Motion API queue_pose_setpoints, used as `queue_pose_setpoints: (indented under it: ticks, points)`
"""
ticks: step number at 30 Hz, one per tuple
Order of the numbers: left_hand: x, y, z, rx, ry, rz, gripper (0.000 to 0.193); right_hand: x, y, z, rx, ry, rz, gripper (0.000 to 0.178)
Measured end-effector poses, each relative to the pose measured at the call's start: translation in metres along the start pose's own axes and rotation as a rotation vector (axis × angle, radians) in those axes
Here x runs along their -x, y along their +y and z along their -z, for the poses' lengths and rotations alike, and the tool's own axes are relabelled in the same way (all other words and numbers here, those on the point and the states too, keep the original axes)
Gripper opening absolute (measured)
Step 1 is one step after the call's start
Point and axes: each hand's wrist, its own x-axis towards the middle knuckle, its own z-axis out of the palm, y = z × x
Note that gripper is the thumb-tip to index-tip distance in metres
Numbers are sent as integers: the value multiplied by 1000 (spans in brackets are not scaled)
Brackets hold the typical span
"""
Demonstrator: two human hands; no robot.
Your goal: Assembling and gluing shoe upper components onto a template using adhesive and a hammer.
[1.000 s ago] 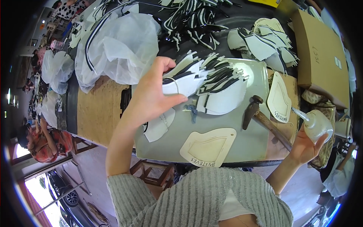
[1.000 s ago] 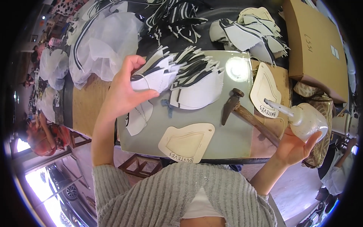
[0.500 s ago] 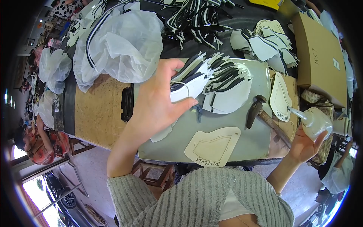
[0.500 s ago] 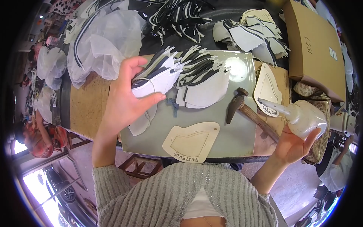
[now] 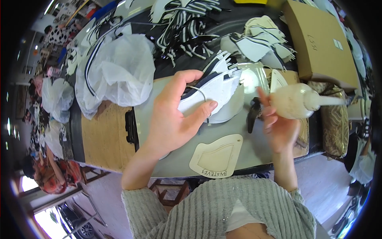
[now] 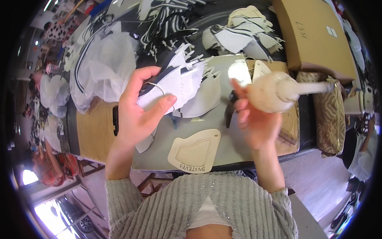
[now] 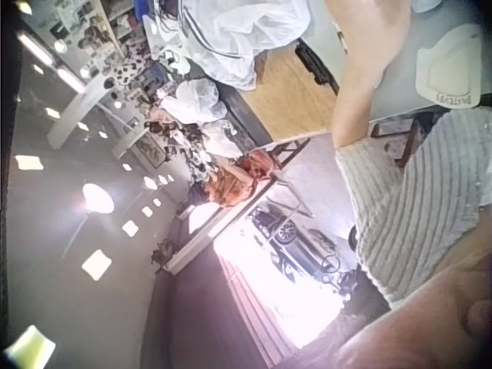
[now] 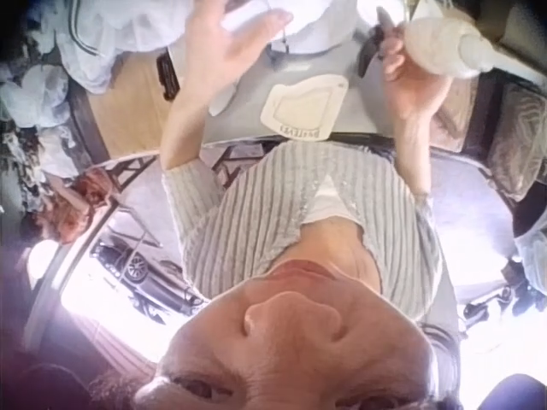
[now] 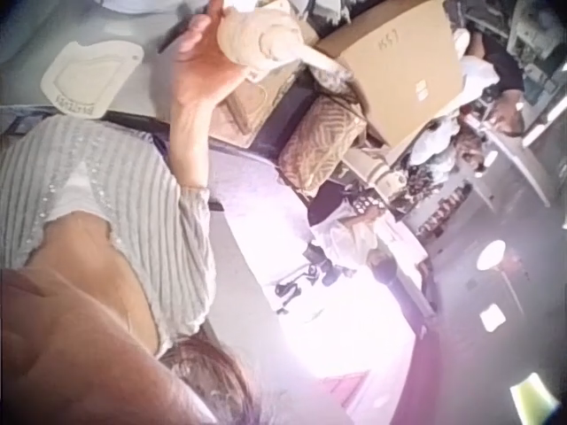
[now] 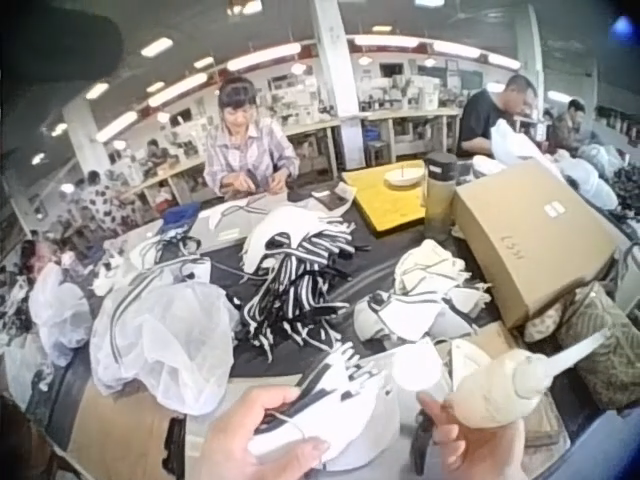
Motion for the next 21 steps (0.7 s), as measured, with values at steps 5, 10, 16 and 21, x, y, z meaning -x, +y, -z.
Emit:
queue_pose_setpoints:
  ticks: [5,10,16,21]
  points:
    - [-12,8,-21,-93,-74,-150,42,-18,38,-5,-132,-190,-159,58]
    - [-13,10,-30,-138,-21,-302,26,-26,39,-9,-229,-160,-70,67]
    - [-16,3,-43,-231,49,-575,23,-24,34,-3,-314,-233,-70,69]
    - [-20,7,-48,-508,106,-872,25,-26,31,-5,-343,-271,-79,66]
